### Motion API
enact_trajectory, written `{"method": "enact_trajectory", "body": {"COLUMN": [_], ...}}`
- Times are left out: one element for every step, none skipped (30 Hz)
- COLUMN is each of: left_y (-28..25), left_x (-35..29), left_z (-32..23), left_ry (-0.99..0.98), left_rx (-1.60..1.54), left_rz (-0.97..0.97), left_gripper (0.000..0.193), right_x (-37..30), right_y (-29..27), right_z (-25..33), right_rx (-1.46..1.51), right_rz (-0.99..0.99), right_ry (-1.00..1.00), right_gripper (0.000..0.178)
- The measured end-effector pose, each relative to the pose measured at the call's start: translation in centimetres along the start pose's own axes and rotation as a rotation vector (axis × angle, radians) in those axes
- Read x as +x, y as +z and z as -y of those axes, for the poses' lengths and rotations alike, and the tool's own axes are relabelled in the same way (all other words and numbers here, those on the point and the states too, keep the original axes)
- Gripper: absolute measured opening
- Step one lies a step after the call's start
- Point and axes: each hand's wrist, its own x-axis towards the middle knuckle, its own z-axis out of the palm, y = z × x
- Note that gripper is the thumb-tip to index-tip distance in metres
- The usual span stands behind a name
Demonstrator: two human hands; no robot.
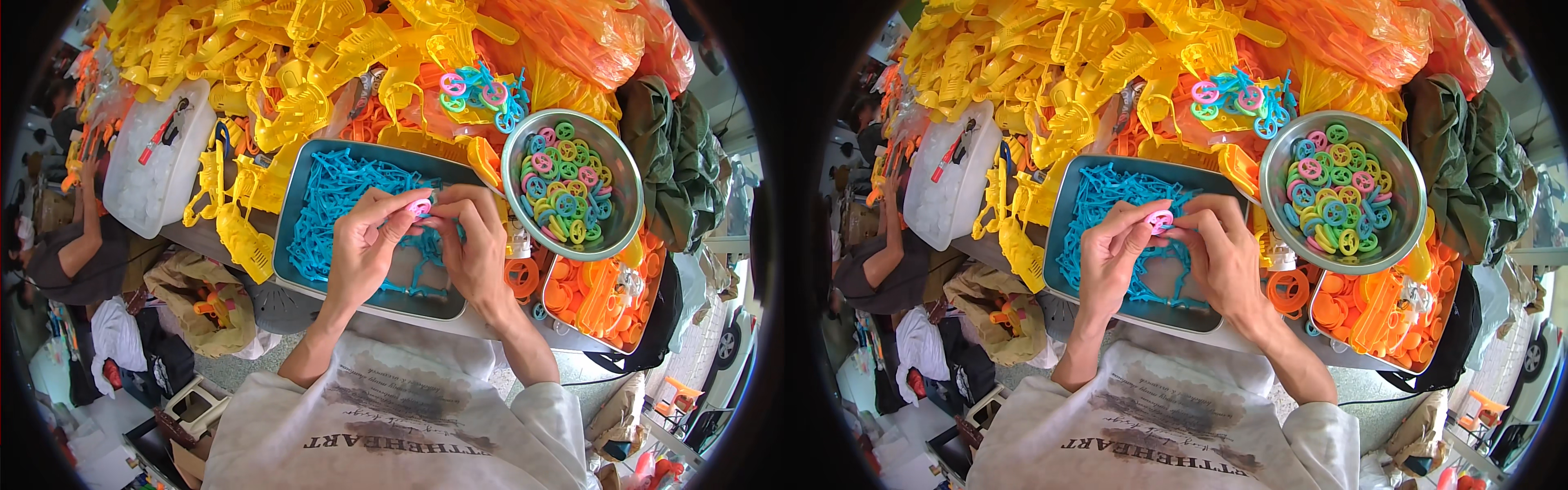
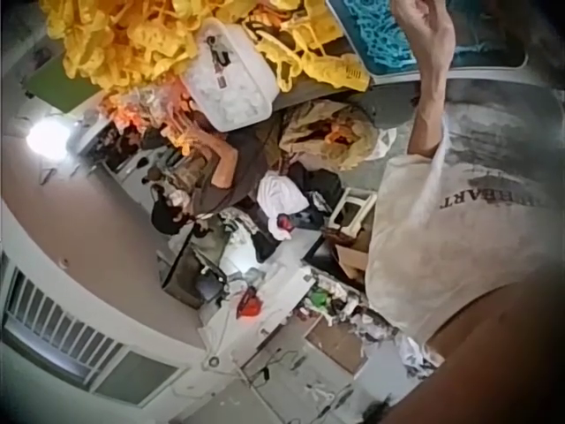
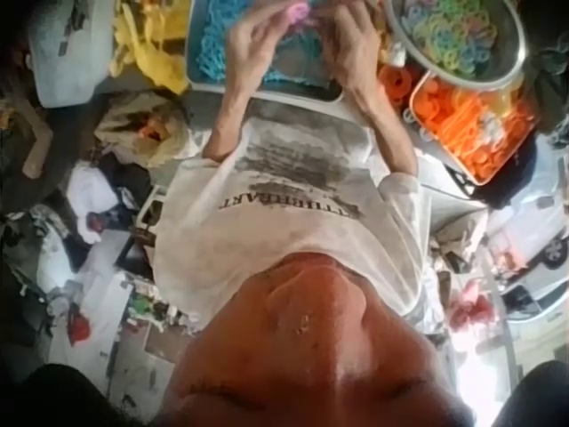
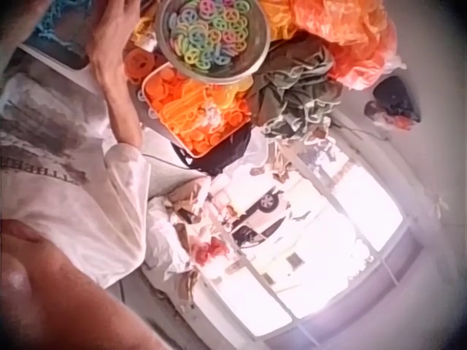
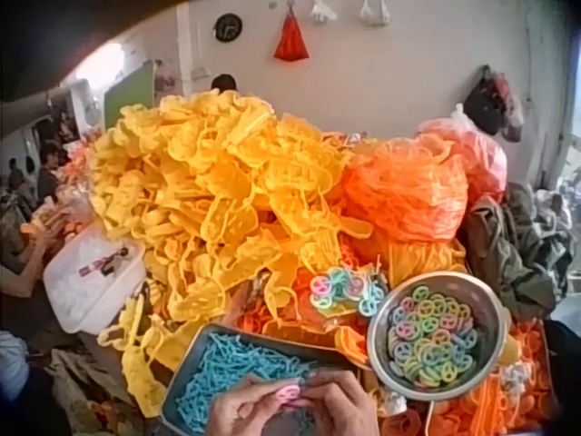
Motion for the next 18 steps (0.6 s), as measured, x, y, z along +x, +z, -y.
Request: {"method": "enact_trajectory", "body": {"left_y": [0.1,0.2,0.3,0.4,0.5,0.6,0.8,1.0,1.3,1.4,1.4,1.3,1.2,1.3,1.5,1.7,1.8,2.0], "left_x": [0.0,0.1,0.1,0.1,0.1,0.0,0.0,-0.1,-0.2,-0.2,-0.2,-0.2,-0.2,-0.1,-0.1,-0.1,0.0,0.0], "left_z": [0.1,0.1,0.1,0.1,0.2,0.2,0.3,0.3,0.4,0.5,0.5,0.6,0.7,0.8,0.9,1.0,1.2,1.5], "left_ry": [0.006,0.005,-0.001,-0.006,-0.007,0.005,0.016,0.017,0.046,0.076,0.076,0.126,0.175,0.175,0.171,0.167,0.167,0.192], "left_rx": [-0.020,-0.022,-0.004,0.015,0.014,0.036,0.058,0.058,0.118,0.177,0.177,0.317,0.458,0.457,0.410,0.363,0.364,0.359], "left_rz": [-0.011,-0.008,-0.018,-0.028,-0.027,-0.052,-0.078,-0.079,-0.106,-0.134,-0.133,-0.117,-0.100,-0.100,-0.144,-0.189,-0.189,-0.200], "left_gripper": [0.024,0.024,0.024,0.024,0.024,0.023,0.023,0.023,0.022,0.022,0.022,0.023,0.025,0.025,0.022,0.020,0.020,0.020], "right_x": [-0.3,-0.5,-0.5,-0.6,-0.7,-0.7,-0.7,-0.7,-0.7,-0.7,-0.7,-0.7,-0.8,-0.8,-0.8,-0.9,-0.9,-0.9], "right_y": [0.0,-0.1,-0.1,0.0,0.1,0.1,0.0,0.0,0.0,0.0,0.1,0.0,0.0,-0.1,0.0,0.1,0.2,0.2], "right_z": [-0.3,-0.5,-0.4,-0.4,-0.3,-0.2,-0.1,0.0,0.0,0.0,0.0,0.1,0.2,0.3,0.3,0.2,0.1,0.2], "right_rx": [0.019,0.039,0.038,0.039,0.039,0.040,0.030,0.021,0.020,0.029,0.039,0.038,0.027,0.015,0.016,0.018,0.020,0.021], "right_rz": [0.026,0.052,0.052,0.045,0.037,0.038,0.042,0.045,0.045,0.033,0.020,0.020,0.029,0.039,0.038,0.031,0.024,0.024], "right_ry": [0.009,0.017,0.019,0.044,0.068,0.068,0.087,0.106,0.106,0.112,0.117,0.117,0.155,0.194,0.194,0.187,0.181,0.182], "right_gripper": [0.016,0.014,0.014,0.014,0.013,0.013,0.012,0.010,0.010,0.009,0.008,0.008,0.007,0.007,0.007,0.007,0.007,0.007]}}
